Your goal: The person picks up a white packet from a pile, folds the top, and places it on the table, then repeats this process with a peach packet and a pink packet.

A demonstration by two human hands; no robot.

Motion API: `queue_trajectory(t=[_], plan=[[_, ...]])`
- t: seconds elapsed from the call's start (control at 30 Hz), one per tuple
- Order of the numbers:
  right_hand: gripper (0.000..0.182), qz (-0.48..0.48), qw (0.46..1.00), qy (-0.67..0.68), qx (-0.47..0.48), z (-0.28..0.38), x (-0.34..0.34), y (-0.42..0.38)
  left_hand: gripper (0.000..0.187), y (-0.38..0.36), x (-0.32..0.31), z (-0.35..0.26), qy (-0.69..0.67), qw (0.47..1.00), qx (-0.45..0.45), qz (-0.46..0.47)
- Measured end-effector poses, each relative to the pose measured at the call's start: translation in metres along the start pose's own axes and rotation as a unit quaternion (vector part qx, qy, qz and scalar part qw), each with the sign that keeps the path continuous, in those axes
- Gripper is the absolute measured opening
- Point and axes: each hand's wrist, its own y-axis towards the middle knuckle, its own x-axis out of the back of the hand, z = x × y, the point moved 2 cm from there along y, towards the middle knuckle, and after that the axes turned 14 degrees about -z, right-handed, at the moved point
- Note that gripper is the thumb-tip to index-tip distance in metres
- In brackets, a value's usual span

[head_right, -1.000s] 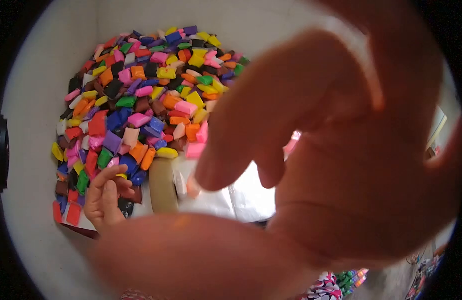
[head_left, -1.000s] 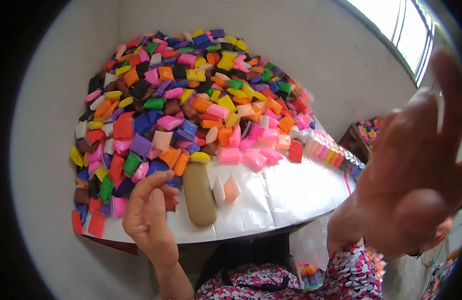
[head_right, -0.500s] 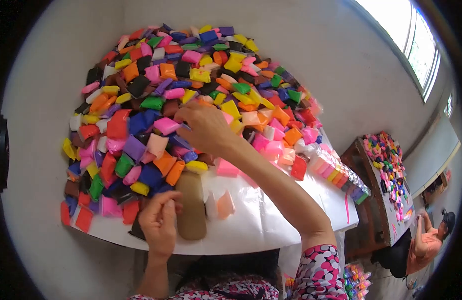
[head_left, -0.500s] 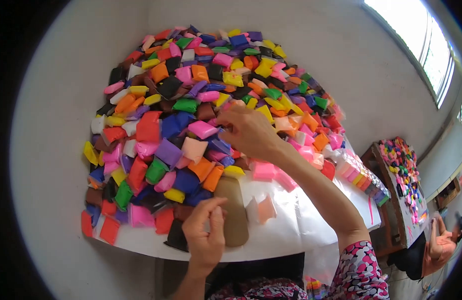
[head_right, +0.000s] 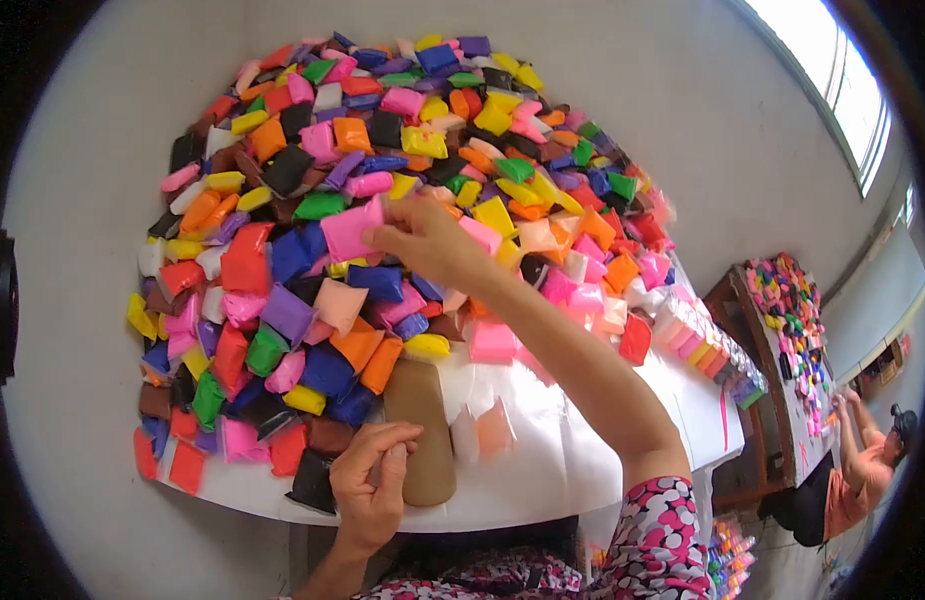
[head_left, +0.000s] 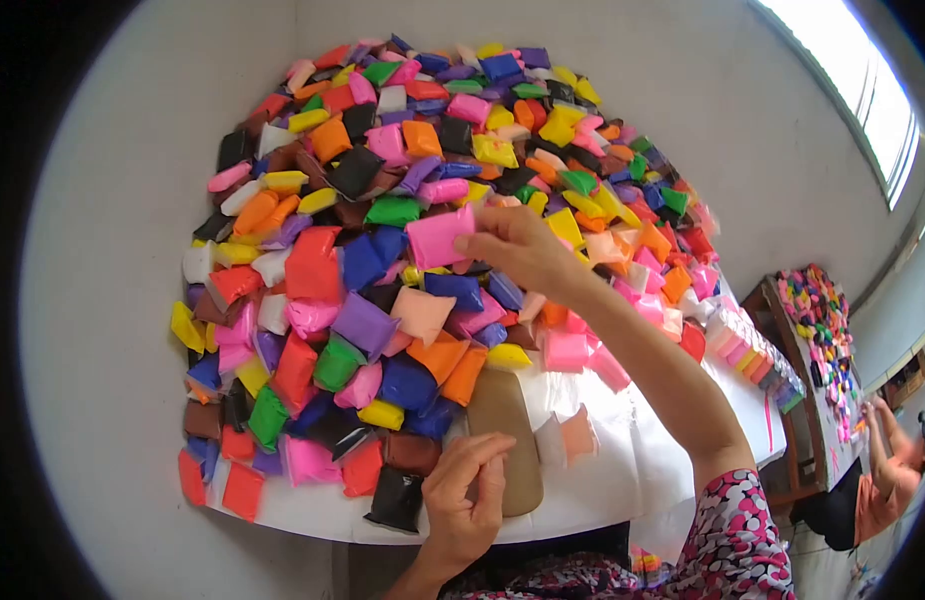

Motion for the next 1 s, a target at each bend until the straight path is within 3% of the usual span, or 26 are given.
queue_trajectory(t=[0.07,0.17,0.3,0.37,0.43,0.6,0.67,0.73,0.77,1.0], plan=[[0.020,0.028,0.989,0.095,-0.108,0.008,0.006,-0.008,0.017,0.000,0.001,-0.001,-0.003,1.000,0.004,0.010],[0.021,0.055,0.990,0.061,-0.112,0.003,0.016,-0.010,0.017,0.000,0.002,0.001,-0.003,1.000,0.009,0.019],[0.019,0.017,0.993,-0.018,-0.117,0.018,0.060,-0.033,0.017,-0.003,0.003,0.006,-0.010,0.999,0.018,0.025],[0.018,-0.058,0.987,0.011,-0.146,0.014,0.091,-0.053,0.017,-0.003,0.003,0.005,-0.011,0.999,0.027,0.032],[0.017,-0.025,0.989,0.029,-0.143,0.005,0.131,-0.079,0.017,-0.003,0.002,0.004,-0.019,0.999,0.037,0.032],[0.013,-0.064,0.956,-0.035,-0.285,-0.026,0.193,-0.171,0.022,-0.005,0.001,0.005,-0.008,0.998,0.043,0.033],[0.013,-0.104,0.917,-0.109,-0.370,-0.035,0.202,-0.202,0.023,-0.006,0.000,-0.003,-0.004,0.999,0.037,-0.011],[0.017,-0.078,0.896,-0.103,-0.424,-0.058,0.207,-0.223,0.026,-0.008,-0.001,-0.004,-0.001,0.999,0.017,-0.050],[0.018,-0.055,0.892,-0.094,-0.438,-0.066,0.207,-0.229,0.026,-0.009,-0.002,-0.004,-0.001,0.999,0.017,-0.052],[0.026,-0.211,0.867,-0.149,-0.426,-0.062,0.193,-0.242,0.030,-0.012,0.002,0.004,-0.007,0.998,0.019,-0.054]])
